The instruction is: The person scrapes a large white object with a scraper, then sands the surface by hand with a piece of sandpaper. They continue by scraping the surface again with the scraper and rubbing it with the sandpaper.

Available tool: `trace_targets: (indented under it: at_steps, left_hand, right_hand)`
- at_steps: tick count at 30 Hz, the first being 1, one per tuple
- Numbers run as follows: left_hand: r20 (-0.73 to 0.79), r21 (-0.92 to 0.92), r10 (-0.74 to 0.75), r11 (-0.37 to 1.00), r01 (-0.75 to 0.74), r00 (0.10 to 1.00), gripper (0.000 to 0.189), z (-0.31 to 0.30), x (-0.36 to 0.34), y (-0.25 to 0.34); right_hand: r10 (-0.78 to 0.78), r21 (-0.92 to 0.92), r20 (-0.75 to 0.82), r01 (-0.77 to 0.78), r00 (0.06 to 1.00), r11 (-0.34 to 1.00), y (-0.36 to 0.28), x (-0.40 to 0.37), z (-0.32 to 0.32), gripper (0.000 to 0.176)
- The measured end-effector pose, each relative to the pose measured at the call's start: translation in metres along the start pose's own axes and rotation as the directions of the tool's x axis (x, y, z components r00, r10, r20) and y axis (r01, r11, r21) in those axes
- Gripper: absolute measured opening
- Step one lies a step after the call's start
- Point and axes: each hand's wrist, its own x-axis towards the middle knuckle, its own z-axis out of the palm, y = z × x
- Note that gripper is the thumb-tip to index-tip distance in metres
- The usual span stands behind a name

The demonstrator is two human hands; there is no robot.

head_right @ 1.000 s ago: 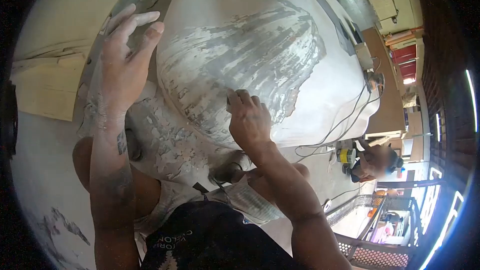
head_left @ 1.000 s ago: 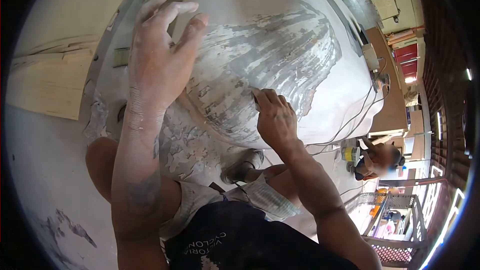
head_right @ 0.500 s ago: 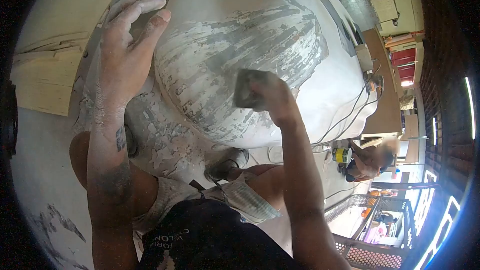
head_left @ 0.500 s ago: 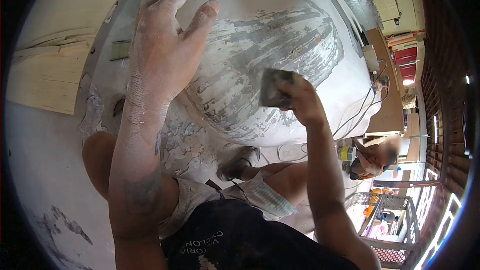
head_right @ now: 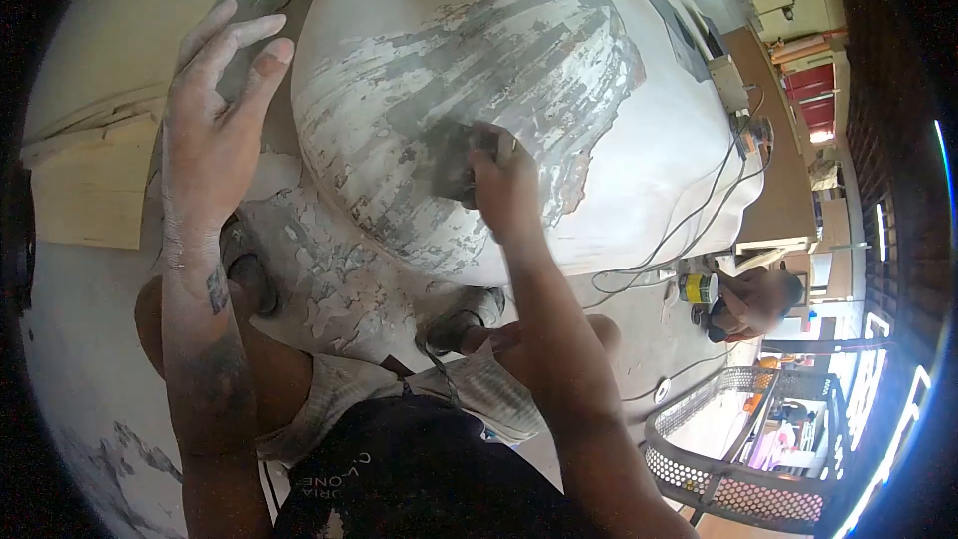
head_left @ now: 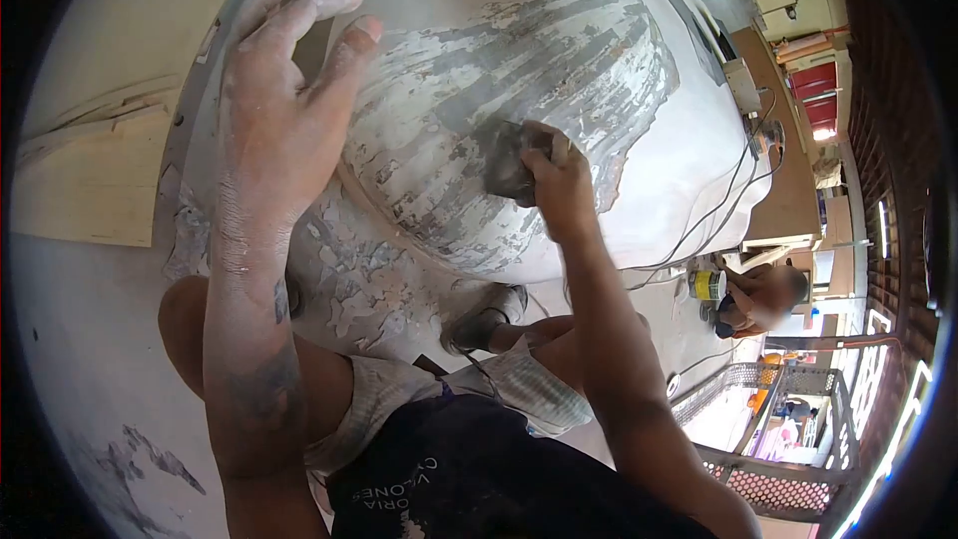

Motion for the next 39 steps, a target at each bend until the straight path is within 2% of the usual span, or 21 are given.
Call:
trace_targets:
  at_steps: [1, 3, 5, 8, 10, 12, 14, 15, 17, 18, 19, 24, 26, 29, 31, 32, 33, 35, 36, 37, 39]
  left_hand:
    - [0.000, 0.009, 0.019, 1.000, -0.019, 1.000, 0.039, 0.001, 0.002, 0.000]
    - [-0.005, 0.037, 0.041, 0.998, -0.041, 0.999, 0.038, 0.004, 0.001, -0.005]
    - [0.005, 0.063, 0.040, 0.997, -0.040, 0.999, 0.038, 0.004, -0.001, -0.002]
    - [0.011, 0.040, 0.021, 0.999, -0.021, 1.000, 0.038, 0.000, -0.001, -0.004]
    - [0.017, 0.024, 0.008, 1.000, -0.008, 1.000, 0.038, 0.001, 0.000, -0.003]
    - [0.024, 0.047, -0.011, 0.999, 0.010, 1.000, 0.039, 0.004, 0.000, -0.007]
    - [0.019, 0.034, -0.001, 0.999, 0.001, 1.000, 0.039, 0.006, 0.000, -0.009]
    - [0.012, 0.031, -0.002, 1.000, 0.002, 1.000, 0.039, 0.005, -0.001, -0.011]
    - [-0.001, 0.044, 0.006, 0.999, -0.006, 1.000, 0.038, 0.002, -0.002, -0.011]
    - [-0.003, 0.045, 0.016, 0.999, -0.016, 1.000, 0.038, 0.003, -0.001, -0.009]
    - [0.006, 0.058, 0.034, 0.998, -0.034, 0.999, 0.038, 0.004, 0.000, -0.009]
    - [-0.012, 0.096, 0.046, 0.994, -0.045, 0.999, 0.037, -0.002, 0.000, -0.014]
    - [-0.022, 0.088, 0.024, 0.996, -0.022, 0.999, 0.039, -0.003, -0.002, -0.017]
    - [-0.027, 0.079, 0.019, 0.997, -0.017, 0.999, 0.039, -0.003, 0.002, -0.017]
    - [-0.027, 0.095, 0.012, 0.995, -0.009, 1.000, 0.040, -0.005, -0.002, -0.018]
    - [-0.033, 0.107, 0.018, 0.994, -0.014, 0.999, 0.040, -0.007, -0.002, -0.017]
    - [-0.036, 0.116, 0.027, 0.993, -0.023, 0.999, 0.040, -0.008, -0.003, -0.016]
    - [-0.068, 0.097, 0.035, 0.995, -0.028, 0.997, 0.037, -0.008, -0.003, -0.020]
    - [-0.083, 0.084, 0.041, 0.996, -0.034, 0.996, 0.036, -0.008, -0.001, -0.022]
    - [-0.079, 0.089, 0.050, 0.995, -0.043, 0.996, 0.037, -0.008, 0.001, -0.022]
    - [-0.061, 0.112, 0.044, 0.993, -0.037, 0.997, 0.040, -0.009, -0.001, -0.023]
  right_hand:
    - [0.197, 0.209, 0.079, -0.209, 0.977, 0.955, -0.010, -0.005, -0.006, 0.038]
    - [-0.137, 0.054, 0.080, 0.133, 0.987, 0.990, -0.001, 0.010, -0.013, 0.039]
    - [0.055, 0.285, 0.061, -0.070, 0.997, 0.956, -0.006, 0.008, -0.023, 0.039]
    - [0.174, 0.247, 0.112, -0.197, 0.978, 0.949, -0.012, 0.002, -0.023, 0.040]
    - [0.163, 0.284, 0.072, -0.177, 0.984, 0.942, -0.011, -0.008, 0.002, 0.040]
    - [0.134, 0.173, 0.089, -0.148, 0.987, 0.974, -0.021, -0.004, -0.011, 0.040]
    - [0.125, 0.434, 0.065, -0.141, 0.990, 0.890, -0.020, 0.000, -0.023, 0.041]
    - [0.144, 0.438, 0.054, -0.153, 0.988, 0.886, -0.023, -0.001, -0.027, 0.037]
    - [0.051, 0.241, 0.039, -0.059, 0.998, 0.969, 0.024, 0.008, 0.003, 0.035]
    - [0.006, 0.138, 0.030, -0.010, 1.000, 0.990, 0.021, 0.006, 0.018, 0.035]
    - [-0.167, -0.042, 0.015, 0.167, 0.986, 0.985, 0.017, -0.001, 0.019, 0.035]
    - [0.021, 0.242, 0.026, -0.026, 0.999, 0.970, -0.035, 0.008, -0.010, 0.038]
    - [0.058, 0.018, 0.126, -0.061, 0.990, 0.998, -0.043, 0.001, -0.001, 0.037]
    - [-0.297, -0.192, 0.153, 0.323, 0.943, 0.927, 0.010, 0.019, 0.003, 0.038]
    - [-0.185, -0.011, 0.153, 0.189, 0.971, 0.982, -0.017, 0.014, -0.007, 0.039]
    - [0.012, 0.152, 0.145, -0.034, 0.989, 0.988, -0.042, 0.009, -0.010, 0.038]
    - [0.097, 0.274, 0.183, -0.146, 0.978, 0.950, -0.043, 0.007, -0.009, 0.038]
    - [-0.065, 0.011, 0.208, 0.064, 0.976, 0.998, -0.025, 0.000, 0.017, 0.038]
    - [-0.141, -0.120, 0.231, 0.172, 0.963, 0.978, -0.019, -0.004, 0.026, 0.038]
    - [-0.324, -0.138, 0.241, 0.363, 0.915, 0.922, -0.018, -0.003, 0.029, 0.037]
    - [-0.263, -0.092, 0.242, 0.292, 0.934, 0.952, -0.040, -0.004, 0.022, 0.035]
